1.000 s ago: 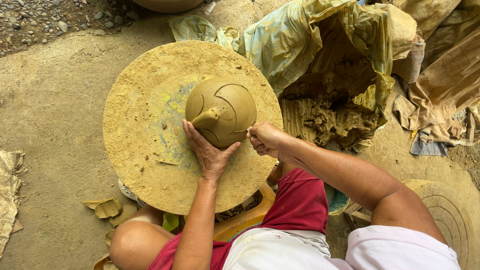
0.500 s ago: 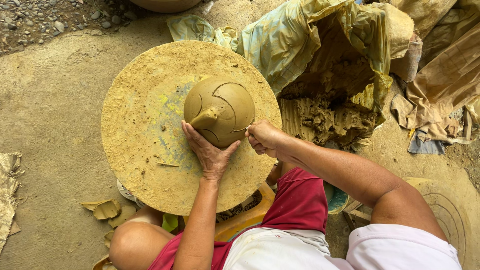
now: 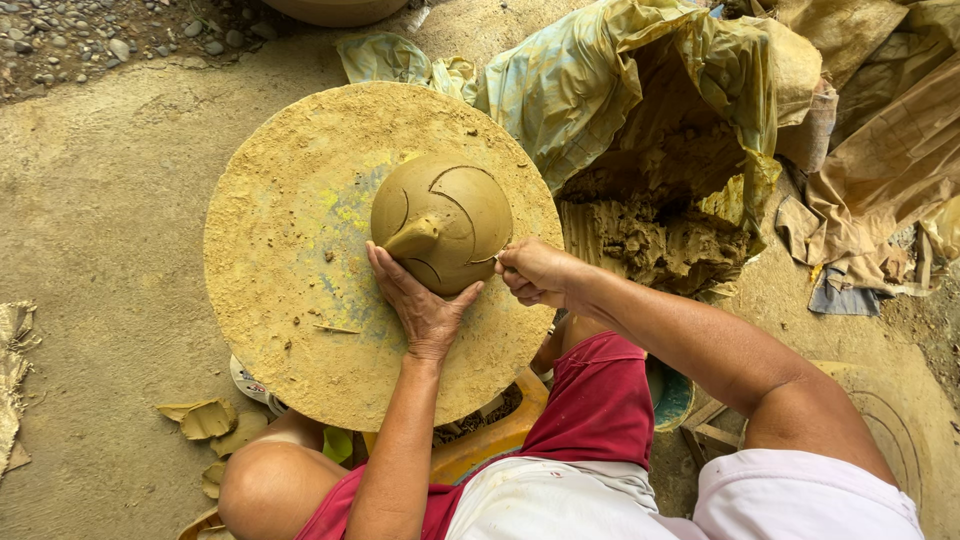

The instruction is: The person carves a large mouth into a rounded clay object using a small tool, removing clay segments and smoothing the interior by hand.

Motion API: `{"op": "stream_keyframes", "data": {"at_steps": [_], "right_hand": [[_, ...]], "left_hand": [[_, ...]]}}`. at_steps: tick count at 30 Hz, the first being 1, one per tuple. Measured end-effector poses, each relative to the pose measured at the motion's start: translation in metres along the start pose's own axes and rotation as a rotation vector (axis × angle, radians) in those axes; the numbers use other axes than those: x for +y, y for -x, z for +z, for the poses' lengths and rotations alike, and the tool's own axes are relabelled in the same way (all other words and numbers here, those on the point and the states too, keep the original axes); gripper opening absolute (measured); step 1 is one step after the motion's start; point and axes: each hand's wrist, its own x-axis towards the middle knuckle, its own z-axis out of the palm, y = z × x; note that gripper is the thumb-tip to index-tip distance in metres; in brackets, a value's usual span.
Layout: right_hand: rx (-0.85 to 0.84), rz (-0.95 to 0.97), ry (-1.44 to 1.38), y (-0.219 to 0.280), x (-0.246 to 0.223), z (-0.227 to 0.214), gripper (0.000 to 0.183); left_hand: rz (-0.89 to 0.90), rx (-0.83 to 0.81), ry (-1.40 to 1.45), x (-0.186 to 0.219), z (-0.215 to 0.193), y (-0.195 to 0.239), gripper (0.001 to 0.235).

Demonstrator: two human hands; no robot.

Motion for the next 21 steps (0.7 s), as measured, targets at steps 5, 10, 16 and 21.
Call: {"op": "stream_keyframes", "data": {"at_steps": [5,10,16,21], "right_hand": [[0.069,-0.014,-0.11,-0.0015,0.0082,0.0103,0.03],[0.041,-0.041,-0.138,-0.0018,0.0084,0.0081,0.026],[0.021,-0.003,-0.099,-0.0019,0.0053,0.0027,0.026],[0.049,-0.002,-0.098,-0.0016,0.005,0.0062,0.026]], "left_hand": [[-0.002,0.001,0.015,-0.0016,0.0012,0.0017,0.154],[0.016,0.014,-0.002,0.0007,-0.0003,0.0005,0.154],[0.002,0.008,-0.002,0.0034,-0.0016,0.0007,0.154],[-0.002,0.019,-0.015,0.0048,-0.0007,-0.002,0.154]]}}
